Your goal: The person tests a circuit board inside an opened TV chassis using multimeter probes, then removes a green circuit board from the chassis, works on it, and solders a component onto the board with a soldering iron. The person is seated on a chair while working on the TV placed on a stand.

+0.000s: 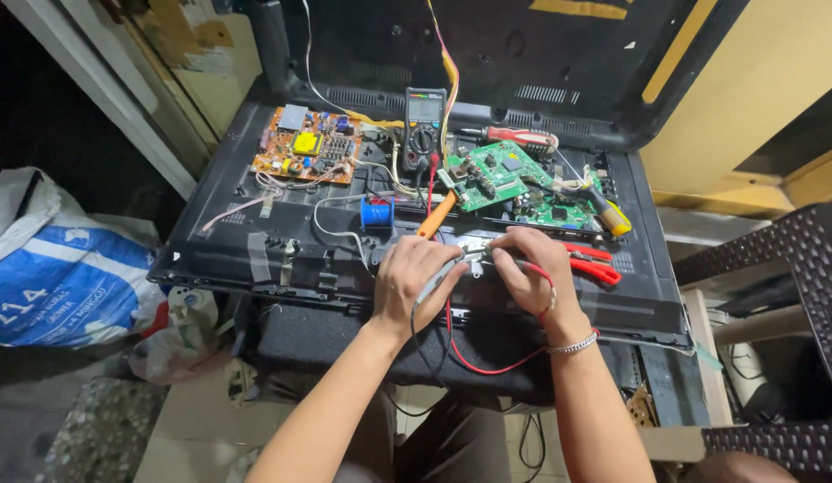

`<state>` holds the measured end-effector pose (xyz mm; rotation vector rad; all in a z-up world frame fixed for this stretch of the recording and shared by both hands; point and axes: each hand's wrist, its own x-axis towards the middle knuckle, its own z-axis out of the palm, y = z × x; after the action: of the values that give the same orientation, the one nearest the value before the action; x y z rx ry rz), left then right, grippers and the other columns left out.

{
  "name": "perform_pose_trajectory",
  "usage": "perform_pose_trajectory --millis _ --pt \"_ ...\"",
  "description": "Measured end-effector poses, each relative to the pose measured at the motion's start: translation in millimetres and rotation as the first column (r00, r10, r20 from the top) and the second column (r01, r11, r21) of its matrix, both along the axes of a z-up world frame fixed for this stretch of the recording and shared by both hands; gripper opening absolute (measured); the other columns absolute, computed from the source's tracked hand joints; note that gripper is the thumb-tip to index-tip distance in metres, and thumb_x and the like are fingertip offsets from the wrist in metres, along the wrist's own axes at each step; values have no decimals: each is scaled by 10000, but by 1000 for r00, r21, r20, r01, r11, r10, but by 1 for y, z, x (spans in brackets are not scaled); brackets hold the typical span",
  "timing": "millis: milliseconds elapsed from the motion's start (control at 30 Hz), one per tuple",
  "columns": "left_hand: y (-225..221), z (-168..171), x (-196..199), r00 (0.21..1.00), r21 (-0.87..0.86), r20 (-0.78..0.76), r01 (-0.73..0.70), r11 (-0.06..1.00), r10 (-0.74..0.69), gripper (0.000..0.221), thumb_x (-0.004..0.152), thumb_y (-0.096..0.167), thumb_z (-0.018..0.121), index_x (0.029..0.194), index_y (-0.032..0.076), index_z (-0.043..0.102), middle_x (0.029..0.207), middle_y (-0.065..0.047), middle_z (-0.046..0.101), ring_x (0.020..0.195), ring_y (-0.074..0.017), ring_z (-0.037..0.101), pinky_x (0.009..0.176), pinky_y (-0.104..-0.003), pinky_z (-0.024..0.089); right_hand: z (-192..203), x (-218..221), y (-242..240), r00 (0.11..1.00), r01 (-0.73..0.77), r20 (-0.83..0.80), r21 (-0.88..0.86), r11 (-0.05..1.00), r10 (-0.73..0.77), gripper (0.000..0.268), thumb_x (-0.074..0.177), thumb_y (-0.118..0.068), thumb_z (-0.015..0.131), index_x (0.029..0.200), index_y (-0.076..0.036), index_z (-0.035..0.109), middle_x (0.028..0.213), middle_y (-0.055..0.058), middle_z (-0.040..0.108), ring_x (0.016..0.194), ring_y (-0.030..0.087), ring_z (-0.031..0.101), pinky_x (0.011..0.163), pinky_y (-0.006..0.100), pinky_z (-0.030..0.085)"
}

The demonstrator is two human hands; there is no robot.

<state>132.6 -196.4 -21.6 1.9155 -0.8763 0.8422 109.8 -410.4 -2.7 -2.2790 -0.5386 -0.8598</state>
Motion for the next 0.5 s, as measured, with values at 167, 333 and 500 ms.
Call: perform_pose_trajectory --millis 167,333,500 --pt "1 1 -2 1000 33 13 -17 999 16 189 913 205 773 1056 97 712 1002 -25 698 988 -260 611 895 -399 491 2 2 2 980 49 -194 30 998 -42 111 866 -131 690 930 -47 722 865 119 735 825 279 731 742 361 563" --pt "1 -1 -1 1000 28 2 -12 1000 12 188 920 216 767 1059 102 715 1004 -19 704 989 -253 610 900 -398 488 -2 5 2 981 37 -190 -9 999 -38 128 867 -150 694 945 -55 732 868 128 742 824 287 731 740 363 562" --pt "1 -2 -1 1000 28 -18 -12 1000 13 179 919 229 765 1052 116 723 1001 -12 706 991 -245 610 904 -395 487 -2 6 3 976 34 -215 19 999 -29 148 875 -165 687 961 -54 732 869 131 747 812 290 743 729 361 571"
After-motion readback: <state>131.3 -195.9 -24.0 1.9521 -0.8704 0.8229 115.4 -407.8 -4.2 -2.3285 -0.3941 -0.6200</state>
